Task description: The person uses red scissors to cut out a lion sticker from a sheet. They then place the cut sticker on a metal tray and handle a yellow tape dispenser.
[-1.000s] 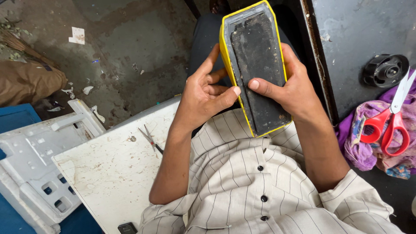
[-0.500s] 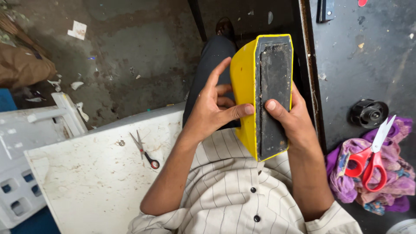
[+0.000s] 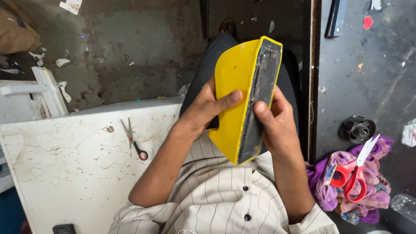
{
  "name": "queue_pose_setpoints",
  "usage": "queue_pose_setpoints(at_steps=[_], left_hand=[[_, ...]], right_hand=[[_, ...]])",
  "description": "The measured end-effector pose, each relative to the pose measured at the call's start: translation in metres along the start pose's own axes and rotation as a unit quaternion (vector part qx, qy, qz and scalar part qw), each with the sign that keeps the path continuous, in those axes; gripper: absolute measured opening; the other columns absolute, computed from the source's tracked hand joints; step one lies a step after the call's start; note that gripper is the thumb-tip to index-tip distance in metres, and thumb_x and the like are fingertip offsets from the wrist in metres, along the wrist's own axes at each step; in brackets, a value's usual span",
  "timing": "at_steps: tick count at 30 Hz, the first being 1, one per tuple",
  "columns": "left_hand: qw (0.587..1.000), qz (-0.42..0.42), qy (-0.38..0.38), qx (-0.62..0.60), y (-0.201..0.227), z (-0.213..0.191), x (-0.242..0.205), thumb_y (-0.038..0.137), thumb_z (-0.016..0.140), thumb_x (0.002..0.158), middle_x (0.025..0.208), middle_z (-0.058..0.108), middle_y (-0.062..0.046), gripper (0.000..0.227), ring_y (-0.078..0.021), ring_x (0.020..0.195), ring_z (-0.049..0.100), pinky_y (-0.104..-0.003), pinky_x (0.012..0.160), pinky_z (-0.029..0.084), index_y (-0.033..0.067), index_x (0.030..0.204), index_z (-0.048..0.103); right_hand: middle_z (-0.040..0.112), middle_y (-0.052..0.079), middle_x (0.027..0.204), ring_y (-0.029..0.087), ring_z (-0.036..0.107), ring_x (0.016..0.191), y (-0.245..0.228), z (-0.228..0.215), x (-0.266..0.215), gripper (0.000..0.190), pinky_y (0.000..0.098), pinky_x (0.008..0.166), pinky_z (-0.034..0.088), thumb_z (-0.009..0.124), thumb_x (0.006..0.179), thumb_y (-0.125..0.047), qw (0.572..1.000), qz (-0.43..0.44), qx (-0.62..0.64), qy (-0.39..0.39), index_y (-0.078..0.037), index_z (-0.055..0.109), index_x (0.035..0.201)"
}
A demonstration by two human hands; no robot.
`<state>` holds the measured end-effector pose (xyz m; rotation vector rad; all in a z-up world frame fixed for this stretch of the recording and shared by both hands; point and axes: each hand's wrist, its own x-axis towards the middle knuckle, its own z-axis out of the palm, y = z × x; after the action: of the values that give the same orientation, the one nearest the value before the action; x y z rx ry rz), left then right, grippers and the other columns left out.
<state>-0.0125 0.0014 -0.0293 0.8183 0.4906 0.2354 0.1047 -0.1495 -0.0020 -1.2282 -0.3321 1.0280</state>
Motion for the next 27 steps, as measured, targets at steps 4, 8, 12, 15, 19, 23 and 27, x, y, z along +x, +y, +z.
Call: queue_pose_setpoints(at_steps=[4, 8, 12, 15, 19, 23, 27], left_hand=[[0.997, 0.035, 0.073, -0.006, 0.011, -0.007, 0.004, 0.049, 0.086, 0.08, 0.126, 0.066, -0.011, 0.084, -0.0219, 0.119, 0.064, -0.036, 0.103, 0.053, 0.0014, 0.141, 0.053], [0.983, 0.095, 0.136, 0.074, 0.03, -0.032, 0.002, 0.045, 0.085, 0.082, 0.121, 0.068, -0.011, 0.076, -0.0219, 0.114, 0.068, -0.035, 0.1, 0.057, 0.0018, 0.138, 0.055], [0.958, 0.147, 0.209, 0.126, 0.05, -0.063, -0.011, 0.045, 0.087, 0.081, 0.123, 0.067, -0.011, 0.081, -0.0221, 0.115, 0.068, -0.034, 0.099, 0.059, 0.0026, 0.14, 0.051], [0.9, 0.139, 0.282, 0.303, 0.058, -0.09, -0.031, 0.05, 0.086, 0.08, 0.124, 0.069, -0.011, 0.084, -0.0231, 0.116, 0.071, -0.035, 0.099, 0.059, 0.0077, 0.142, 0.048], [0.696, 0.167, 0.355, 0.601, 0.044, -0.131, -0.06, 0.048, 0.093, 0.083, 0.128, 0.062, -0.023, 0.088, -0.0412, 0.118, 0.061, -0.051, 0.097, 0.05, 0.0123, 0.148, 0.047], [0.669, 0.058, 0.381, 0.635, 0.009, -0.169, -0.076, 0.045, 0.093, 0.072, 0.115, 0.057, -0.021, 0.09, -0.043, 0.109, 0.057, -0.053, 0.092, 0.048, 0.0191, 0.146, 0.048], [0.628, -0.015, 0.39, 0.673, -0.035, -0.177, -0.075, 0.04, 0.093, 0.065, 0.114, 0.055, -0.017, 0.09, -0.0385, 0.11, 0.052, -0.052, 0.093, 0.042, 0.0221, 0.143, 0.05]], right_hand=[[0.069, 0.015, 0.118, 0.016, 0.064, 0.11, 0.002, 0.0, 0.005, 0.063, 0.0285, 0.098, 0.05, 0.077, 0.1, -0.024, 0.998, -0.018, -0.061, -0.015, 0.004, 0.046, 0.147], [0.072, 0.021, 0.113, 0.021, 0.07, 0.101, -0.003, -0.009, 0.011, 0.053, 0.0361, 0.081, 0.059, 0.063, 0.103, -0.027, 0.996, -0.011, -0.083, 0.026, 0.002, 0.045, 0.144], [0.07, 0.024, 0.117, 0.023, 0.069, 0.103, -0.011, -0.022, 0.012, 0.042, 0.039, 0.082, 0.06, 0.054, 0.11, -0.026, 0.995, -0.029, -0.079, 0.047, 0.0, 0.046, 0.142], [0.07, 0.024, 0.117, 0.024, 0.069, 0.103, -0.011, -0.028, 0.012, 0.038, 0.0391, 0.083, 0.06, 0.051, 0.112, -0.025, 0.994, -0.033, -0.091, 0.057, -0.002, 0.048, 0.142], [0.07, 0.024, 0.116, 0.025, 0.069, 0.1, -0.019, -0.034, 0.013, 0.033, 0.0395, 0.081, 0.059, 0.051, 0.113, -0.023, 0.992, -0.033, -0.095, 0.081, -0.004, 0.051, 0.14], [0.069, 0.024, 0.115, 0.027, 0.07, 0.101, -0.028, -0.037, 0.019, 0.029, 0.0405, 0.082, 0.059, 0.054, 0.116, -0.02, 0.989, -0.047, -0.105, 0.092, -0.003, 0.051, 0.139], [0.069, 0.025, 0.115, 0.027, 0.07, 0.103, -0.035, -0.031, 0.024, 0.027, 0.0413, 0.088, 0.06, 0.057, 0.119, -0.017, 0.99, -0.066, -0.109, 0.054, 0.0, 0.05, 0.139]])
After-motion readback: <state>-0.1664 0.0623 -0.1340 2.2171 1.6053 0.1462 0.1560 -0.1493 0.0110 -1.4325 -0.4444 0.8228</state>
